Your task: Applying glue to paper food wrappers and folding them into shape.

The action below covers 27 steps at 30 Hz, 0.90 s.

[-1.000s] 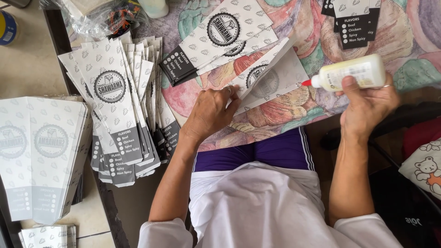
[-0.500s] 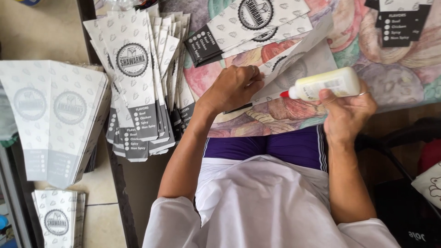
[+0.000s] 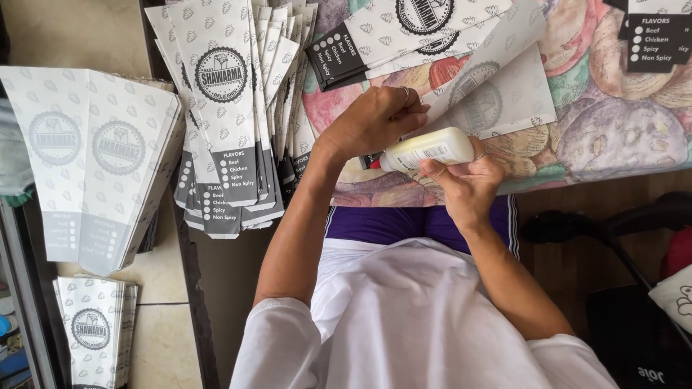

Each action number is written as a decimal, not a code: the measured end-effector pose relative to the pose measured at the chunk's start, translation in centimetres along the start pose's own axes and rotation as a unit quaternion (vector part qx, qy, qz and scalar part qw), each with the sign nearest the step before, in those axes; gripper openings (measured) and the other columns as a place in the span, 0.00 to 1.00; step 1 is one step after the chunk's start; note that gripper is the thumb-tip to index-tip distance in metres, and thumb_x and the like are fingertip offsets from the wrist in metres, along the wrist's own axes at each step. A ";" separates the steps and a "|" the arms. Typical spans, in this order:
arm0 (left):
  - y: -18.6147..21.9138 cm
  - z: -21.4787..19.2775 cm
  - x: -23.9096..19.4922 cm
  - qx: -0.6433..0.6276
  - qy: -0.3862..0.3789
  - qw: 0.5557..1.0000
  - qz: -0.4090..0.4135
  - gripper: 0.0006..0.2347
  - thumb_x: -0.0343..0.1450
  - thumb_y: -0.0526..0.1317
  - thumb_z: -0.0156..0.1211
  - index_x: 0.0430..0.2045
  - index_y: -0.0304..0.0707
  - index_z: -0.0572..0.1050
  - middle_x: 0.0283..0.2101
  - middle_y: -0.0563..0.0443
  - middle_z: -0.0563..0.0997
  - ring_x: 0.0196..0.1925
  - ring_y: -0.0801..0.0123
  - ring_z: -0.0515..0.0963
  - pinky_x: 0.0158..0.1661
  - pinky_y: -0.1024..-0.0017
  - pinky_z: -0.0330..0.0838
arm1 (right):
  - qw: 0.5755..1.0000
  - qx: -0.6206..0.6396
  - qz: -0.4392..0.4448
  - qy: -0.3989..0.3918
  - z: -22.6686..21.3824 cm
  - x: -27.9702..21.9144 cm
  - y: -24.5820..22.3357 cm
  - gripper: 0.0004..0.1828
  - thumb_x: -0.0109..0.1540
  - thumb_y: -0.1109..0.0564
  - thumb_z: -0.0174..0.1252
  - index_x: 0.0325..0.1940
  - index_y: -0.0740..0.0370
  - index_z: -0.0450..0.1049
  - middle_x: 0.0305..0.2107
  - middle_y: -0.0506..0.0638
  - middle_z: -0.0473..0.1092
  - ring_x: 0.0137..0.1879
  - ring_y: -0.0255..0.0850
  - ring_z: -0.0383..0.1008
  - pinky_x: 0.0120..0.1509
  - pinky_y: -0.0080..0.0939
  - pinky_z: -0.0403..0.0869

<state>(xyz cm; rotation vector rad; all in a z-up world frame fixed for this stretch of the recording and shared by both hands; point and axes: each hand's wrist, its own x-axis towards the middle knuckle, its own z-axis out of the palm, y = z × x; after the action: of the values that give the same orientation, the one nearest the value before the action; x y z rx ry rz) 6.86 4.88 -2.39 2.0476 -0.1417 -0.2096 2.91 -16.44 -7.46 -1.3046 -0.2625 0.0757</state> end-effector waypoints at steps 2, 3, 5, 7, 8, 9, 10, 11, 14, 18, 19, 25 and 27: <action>0.5 -0.2 -0.2 -0.002 0.002 1.000 0.004 0.07 0.71 0.41 0.62 0.31 0.37 0.82 0.18 0.47 0.77 0.27 0.50 0.84 0.37 0.55 0.77 | 1.000 0.009 0.009 0.001 -0.3 0.4 -1.3 0.18 0.55 0.69 0.72 0.46 0.70 0.74 0.37 0.64 0.77 0.41 0.47 0.81 0.35 0.47 0.84; 0.7 -0.3 -0.4 -0.002 0.005 1.000 0.005 0.07 0.71 0.40 0.62 0.32 0.37 0.82 0.19 0.45 0.78 0.28 0.50 0.85 0.37 0.55 0.77 | 1.000 0.021 0.018 0.000 -0.3 0.6 -1.9 0.17 0.56 0.66 0.72 0.47 0.69 0.75 0.37 0.64 0.77 0.40 0.48 0.82 0.35 0.48 0.84; 2.0 -0.6 -1.3 0.004 0.005 1.000 0.011 0.08 0.73 0.40 0.61 0.34 0.35 0.82 0.21 0.44 0.80 0.29 0.50 0.85 0.38 0.55 0.78 | 0.997 0.060 0.037 0.043 -1.9 0.8 -4.0 0.20 0.58 0.66 0.68 0.53 0.66 0.73 0.43 0.60 0.77 0.47 0.46 0.81 0.46 0.45 0.84; 3.6 -0.9 -2.3 0.010 0.005 1.000 0.019 0.09 0.75 0.40 0.60 0.37 0.33 0.82 0.23 0.42 0.82 0.29 0.50 0.86 0.40 0.55 0.79 | 0.990 0.099 0.054 0.086 -5.5 1.4 -4.3 0.23 0.61 0.65 0.65 0.60 0.62 0.71 0.49 0.56 0.76 0.54 0.44 0.80 0.57 0.42 0.83; 4.6 -1.0 -2.9 0.047 0.010 0.998 0.040 0.08 0.74 0.39 0.61 0.38 0.34 0.82 0.24 0.39 0.83 0.29 0.45 0.86 0.38 0.52 0.79 | 0.983 0.122 0.061 0.120 -8.4 1.8 -3.5 0.24 0.64 0.58 0.62 0.64 0.59 0.69 0.54 0.54 0.75 0.59 0.45 0.80 0.66 0.45 0.82; 5.7 -0.9 -3.4 0.082 0.011 0.995 0.064 0.07 0.73 0.38 0.62 0.39 0.35 0.82 0.24 0.37 0.83 0.29 0.41 0.86 0.36 0.49 0.78 | 0.975 0.143 0.066 0.157 -11.5 2.1 -2.9 0.25 0.66 0.51 0.58 0.68 0.55 0.67 0.59 0.52 0.75 0.65 0.46 0.79 0.75 0.49 0.81; 5.7 -0.2 -4.0 0.079 0.007 0.994 0.069 0.07 0.73 0.38 0.62 0.39 0.35 0.82 0.24 0.37 0.83 0.29 0.41 0.86 0.36 0.49 0.78 | 0.975 0.140 0.063 0.162 -11.6 1.9 -4.0 0.25 0.66 0.51 0.58 0.68 0.55 0.67 0.59 0.52 0.75 0.65 0.46 0.79 0.75 0.49 0.81; 5.6 0.3 -4.5 0.122 0.019 0.990 0.068 0.08 0.71 0.36 0.64 0.42 0.40 0.83 0.41 0.36 0.81 0.45 0.43 0.82 0.43 0.51 0.79 | 0.970 0.164 0.065 0.166 -11.6 1.9 -5.0 0.25 0.66 0.47 0.57 0.67 0.55 0.68 0.57 0.52 0.76 0.62 0.44 0.80 0.70 0.44 0.82; 5.7 1.8 -5.3 0.210 0.032 0.974 0.075 0.10 0.68 0.35 0.68 0.42 0.42 0.85 0.62 0.38 0.76 0.63 0.48 0.76 0.51 0.57 0.79 | 0.968 0.182 0.076 0.155 -9.2 1.4 -6.9 0.26 0.66 0.41 0.57 0.64 0.56 0.70 0.53 0.53 0.77 0.57 0.42 0.81 0.62 0.39 0.83; 5.8 2.3 -5.7 0.285 0.032 0.955 0.078 0.09 0.67 0.34 0.68 0.39 0.41 0.86 0.67 0.42 0.71 0.68 0.51 0.71 0.56 0.59 0.77 | 0.973 0.193 0.101 0.079 -6.5 0.7 -6.2 0.29 0.65 0.42 0.56 0.65 0.60 0.67 0.59 0.62 0.72 0.63 0.50 0.77 0.68 0.46 0.80; 5.6 2.5 -5.7 0.286 0.030 0.954 0.081 0.09 0.67 0.34 0.68 0.39 0.41 0.86 0.67 0.42 0.71 0.68 0.51 0.71 0.56 0.59 0.77 | 0.973 0.193 0.098 0.082 -5.5 0.6 -6.2 0.29 0.65 0.42 0.56 0.65 0.60 0.67 0.59 0.62 0.72 0.63 0.50 0.77 0.68 0.46 0.80; 5.8 3.1 -5.6 0.297 0.021 0.952 0.069 0.07 0.62 0.31 0.69 0.32 0.38 0.86 0.70 0.45 0.68 0.70 0.50 0.68 0.56 0.63 0.77 | 0.973 0.187 0.123 -0.047 -1.7 0.1 -6.1 0.28 0.67 0.47 0.55 0.71 0.54 0.62 0.71 0.63 0.59 0.77 0.54 0.58 0.83 0.56 0.56; 5.9 3.4 -5.9 0.286 0.031 0.955 0.064 0.09 0.62 0.32 0.69 0.35 0.39 0.86 0.71 0.45 0.67 0.72 0.49 0.66 0.57 0.59 0.77 | 0.970 0.178 0.147 -0.074 -1.1 0.1 -6.5 0.29 0.69 0.48 0.51 0.73 0.59 0.60 0.74 0.63 0.53 0.79 0.54 0.52 0.83 0.55 0.52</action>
<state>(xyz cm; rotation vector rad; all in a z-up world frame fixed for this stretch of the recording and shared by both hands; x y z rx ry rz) 0.35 0.35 1.76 2.6072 -0.3255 -0.0182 2.65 -19.17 -1.43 -0.9716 -0.1705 0.4534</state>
